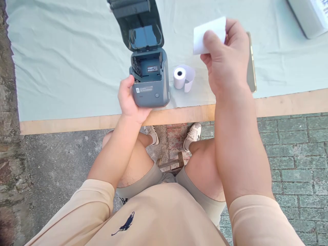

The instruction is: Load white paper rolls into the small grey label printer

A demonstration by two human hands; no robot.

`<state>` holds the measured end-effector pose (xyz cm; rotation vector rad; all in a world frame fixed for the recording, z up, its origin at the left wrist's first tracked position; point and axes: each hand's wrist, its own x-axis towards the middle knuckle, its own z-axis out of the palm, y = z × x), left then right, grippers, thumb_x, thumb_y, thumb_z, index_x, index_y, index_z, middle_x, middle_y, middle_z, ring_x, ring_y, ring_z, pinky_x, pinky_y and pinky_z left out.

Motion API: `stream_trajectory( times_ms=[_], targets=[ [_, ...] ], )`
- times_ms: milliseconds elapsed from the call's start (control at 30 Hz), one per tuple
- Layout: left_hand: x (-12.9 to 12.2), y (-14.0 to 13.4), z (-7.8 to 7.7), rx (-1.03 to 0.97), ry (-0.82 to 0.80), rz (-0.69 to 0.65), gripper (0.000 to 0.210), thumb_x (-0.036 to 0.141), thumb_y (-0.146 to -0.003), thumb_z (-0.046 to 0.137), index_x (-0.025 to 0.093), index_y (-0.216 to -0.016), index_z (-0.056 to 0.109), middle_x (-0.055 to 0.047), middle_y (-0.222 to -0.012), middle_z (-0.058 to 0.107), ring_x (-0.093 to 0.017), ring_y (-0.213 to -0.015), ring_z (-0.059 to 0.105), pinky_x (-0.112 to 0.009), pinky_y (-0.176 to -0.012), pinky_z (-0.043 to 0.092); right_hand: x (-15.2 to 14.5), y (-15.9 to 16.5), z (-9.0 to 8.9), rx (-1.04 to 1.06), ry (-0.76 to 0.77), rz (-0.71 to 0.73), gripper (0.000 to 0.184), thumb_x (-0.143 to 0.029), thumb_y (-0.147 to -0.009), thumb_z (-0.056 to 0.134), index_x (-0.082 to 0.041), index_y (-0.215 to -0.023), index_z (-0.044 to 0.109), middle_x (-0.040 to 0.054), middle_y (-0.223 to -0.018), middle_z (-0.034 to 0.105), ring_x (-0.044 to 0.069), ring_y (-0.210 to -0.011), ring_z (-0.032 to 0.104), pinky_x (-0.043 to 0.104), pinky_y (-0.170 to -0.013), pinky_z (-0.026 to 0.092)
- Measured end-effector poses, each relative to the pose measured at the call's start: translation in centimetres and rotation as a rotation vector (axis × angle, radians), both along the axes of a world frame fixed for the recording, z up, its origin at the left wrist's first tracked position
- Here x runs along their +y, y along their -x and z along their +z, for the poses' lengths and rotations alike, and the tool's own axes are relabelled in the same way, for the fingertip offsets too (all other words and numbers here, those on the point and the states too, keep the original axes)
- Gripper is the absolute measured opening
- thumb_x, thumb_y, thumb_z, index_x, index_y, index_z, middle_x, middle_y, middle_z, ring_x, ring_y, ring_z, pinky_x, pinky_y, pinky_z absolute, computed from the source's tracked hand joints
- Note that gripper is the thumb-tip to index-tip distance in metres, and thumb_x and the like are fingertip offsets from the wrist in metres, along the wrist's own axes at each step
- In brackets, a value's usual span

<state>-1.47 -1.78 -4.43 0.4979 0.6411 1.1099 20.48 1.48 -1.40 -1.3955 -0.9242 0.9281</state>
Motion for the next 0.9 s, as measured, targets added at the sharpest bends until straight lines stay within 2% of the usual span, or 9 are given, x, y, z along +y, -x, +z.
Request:
stream_trajectory(
  times_ms=[133,267,400,533,600,700,733,800,900],
  targets=[
    [0.0,0.0,0.0,-0.012,0.013,-0.011,0.032,0.047,-0.086,0.055,0.02,-0.089,0.072,0.001,-0.087,0.078,-0.019,-0.09,0.074,-0.032,-0.095,0.058,-1.0,0.6,0.7,-0.443,-0.084,-0.054,0.038,-0.005,-0.062,0.064,-0.027,-0.089,0.048,0.0032,-0.097,0.052,0.019,-0.094,0.05,0.035,-0.082,0.043],
    [0.0,0.0,0.1,-0.011,0.023,-0.008,0.033,0.048,-0.087,0.054,0.02,-0.09,0.072,0.001,-0.088,0.078,-0.019,-0.088,0.074,-0.032,-0.093,0.059,-1.8,0.8,1.4,-0.804,-0.012,0.04,0.064,0.001,-0.066,0.058,-0.03,-0.12,0.048,-0.0014,-0.089,0.053,0.015,-0.075,0.045,0.034,-0.08,0.04],
    [-0.1,0.0,0.1,-0.009,0.042,0.007,0.035,0.049,-0.088,0.051,0.02,-0.089,0.071,0.0,-0.086,0.077,-0.019,-0.084,0.073,-0.034,-0.089,0.06,-1.8,0.7,1.2,-0.834,0.099,0.129,0.072,0.005,-0.064,0.056,-0.029,-0.127,0.049,0.0024,-0.104,0.061,0.016,-0.077,0.047,0.035,-0.078,0.039],
    [-0.1,-0.1,0.1,-0.019,0.04,0.009,0.032,0.047,-0.087,0.053,0.02,-0.089,0.07,-0.001,-0.088,0.077,-0.018,-0.083,0.072,-0.035,-0.088,0.06,-1.3,0.7,0.1,-0.796,-0.059,0.15,0.065,0.006,-0.067,0.05,-0.029,-0.122,0.047,0.008,-0.127,0.056,0.018,-0.105,0.053,0.033,-0.076,0.04],
    [-0.1,-0.1,0.1,-0.026,0.029,0.012,0.031,0.046,-0.088,0.053,0.02,-0.088,0.07,-0.001,-0.09,0.077,-0.018,-0.086,0.072,-0.034,-0.088,0.06,-0.9,0.8,-0.5,-0.755,-0.159,0.117,0.063,0.005,-0.067,0.051,-0.028,-0.121,0.046,0.0081,-0.122,0.055,0.017,-0.104,0.054,0.031,-0.073,0.042],
    [-0.1,-0.1,0.2,-0.025,0.019,0.016,0.031,0.045,-0.088,0.052,0.02,-0.087,0.07,-0.001,-0.091,0.077,-0.018,-0.088,0.072,-0.034,-0.089,0.059,-0.6,0.6,-0.9,-0.683,-0.137,0.139,0.067,0.002,-0.066,0.056,-0.028,-0.125,0.043,0.001,-0.102,0.057,0.012,-0.081,0.054,0.031,-0.077,0.046],
    [-0.1,-0.1,0.2,-0.02,0.022,0.017,0.031,0.045,-0.088,0.052,0.02,-0.087,0.07,-0.001,-0.09,0.077,-0.018,-0.087,0.072,-0.034,-0.089,0.059,-0.7,0.5,-0.9,-0.671,-0.108,0.172,0.07,0.002,-0.066,0.057,-0.028,-0.128,0.042,-0.0003,-0.1,0.057,0.012,-0.082,0.056,0.032,-0.083,0.048],
    [-0.1,-0.1,0.3,-0.006,0.033,0.019,0.031,0.045,-0.088,0.052,0.02,-0.088,0.069,-0.001,-0.089,0.077,-0.018,-0.085,0.072,-0.034,-0.09,0.059,-1.1,0.4,-0.3,-0.672,-0.057,0.228,0.076,0.001,-0.066,0.059,-0.027,-0.134,0.04,0.0016,-0.111,0.06,0.013,-0.102,0.059,0.035,-0.097,0.047],
    [-0.1,-0.1,0.2,0.001,0.038,0.017,0.03,0.046,-0.087,0.053,0.02,-0.088,0.069,0.0,-0.087,0.076,-0.018,-0.083,0.072,-0.035,-0.091,0.059,-2.3,0.7,1.5,-0.75,-0.087,0.107,0.062,0.0,-0.069,0.053,-0.02,-0.127,0.048,0.0084,-0.128,0.059,0.017,-0.119,0.056,0.039,-0.101,0.045]
  ],
)
